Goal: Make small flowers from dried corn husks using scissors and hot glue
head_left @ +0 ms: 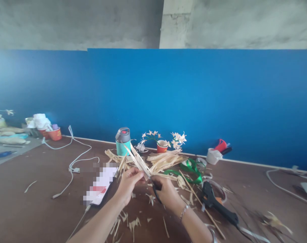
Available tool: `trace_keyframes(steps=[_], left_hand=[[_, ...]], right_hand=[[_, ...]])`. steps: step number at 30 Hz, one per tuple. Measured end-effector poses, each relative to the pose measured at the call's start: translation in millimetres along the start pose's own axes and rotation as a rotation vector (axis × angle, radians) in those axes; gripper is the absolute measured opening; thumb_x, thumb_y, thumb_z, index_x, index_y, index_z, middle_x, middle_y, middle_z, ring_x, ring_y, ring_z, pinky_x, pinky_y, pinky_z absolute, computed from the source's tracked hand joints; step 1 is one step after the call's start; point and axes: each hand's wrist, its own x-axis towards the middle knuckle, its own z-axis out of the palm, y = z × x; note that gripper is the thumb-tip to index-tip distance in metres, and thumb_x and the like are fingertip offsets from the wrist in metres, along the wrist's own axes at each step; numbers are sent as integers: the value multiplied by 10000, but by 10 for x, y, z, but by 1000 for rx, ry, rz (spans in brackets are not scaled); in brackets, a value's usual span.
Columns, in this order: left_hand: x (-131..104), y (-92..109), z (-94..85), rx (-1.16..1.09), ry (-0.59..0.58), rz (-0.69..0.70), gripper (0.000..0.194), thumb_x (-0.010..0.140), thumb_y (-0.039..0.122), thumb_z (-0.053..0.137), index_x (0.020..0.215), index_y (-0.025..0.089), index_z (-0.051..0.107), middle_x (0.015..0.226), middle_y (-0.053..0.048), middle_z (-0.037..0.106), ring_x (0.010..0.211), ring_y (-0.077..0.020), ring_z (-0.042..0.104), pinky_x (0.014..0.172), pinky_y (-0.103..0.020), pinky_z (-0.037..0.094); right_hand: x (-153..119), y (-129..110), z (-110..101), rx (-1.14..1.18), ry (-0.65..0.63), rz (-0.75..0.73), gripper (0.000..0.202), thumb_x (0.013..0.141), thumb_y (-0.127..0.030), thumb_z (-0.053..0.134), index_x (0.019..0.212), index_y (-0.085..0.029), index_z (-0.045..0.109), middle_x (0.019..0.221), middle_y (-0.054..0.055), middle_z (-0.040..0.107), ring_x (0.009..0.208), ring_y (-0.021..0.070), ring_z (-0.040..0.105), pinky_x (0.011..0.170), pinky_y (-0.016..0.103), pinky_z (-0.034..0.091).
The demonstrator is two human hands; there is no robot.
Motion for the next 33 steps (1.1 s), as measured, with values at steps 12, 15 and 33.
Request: trace_keyframes(steps=[12, 15, 33], left_hand=[[-23, -1, 36, -2, 17, -12, 185, 607, 280, 744, 599, 145, 618, 643, -15, 667, 631, -148, 608, 624, -255, 491], [-27, -2, 43, -9, 17, -11, 189, 605, 281, 745, 594, 146, 613, 637, -14, 668, 631, -147, 609, 622, -253, 492], [-38, -66, 62, -51, -14, -45, 199, 611, 275, 742, 601, 141, 595, 621, -14, 655, 613, -156, 616, 655, -292, 499]], right_hand=[[9, -59, 11, 81, 0, 35, 159, 651, -114, 540, 747, -139, 664, 597, -14, 582, 546, 115, 492, 519, 206, 372], [5, -71, 10, 96, -1, 41, 173, 643, -107, 535, 753, -135, 666, 612, -7, 594, 561, 120, 505, 532, 209, 383], [-2, -21, 44, 137, 5, 22, 197, 640, -77, 492, 759, -144, 635, 681, 11, 621, 655, 150, 552, 592, 225, 427]])
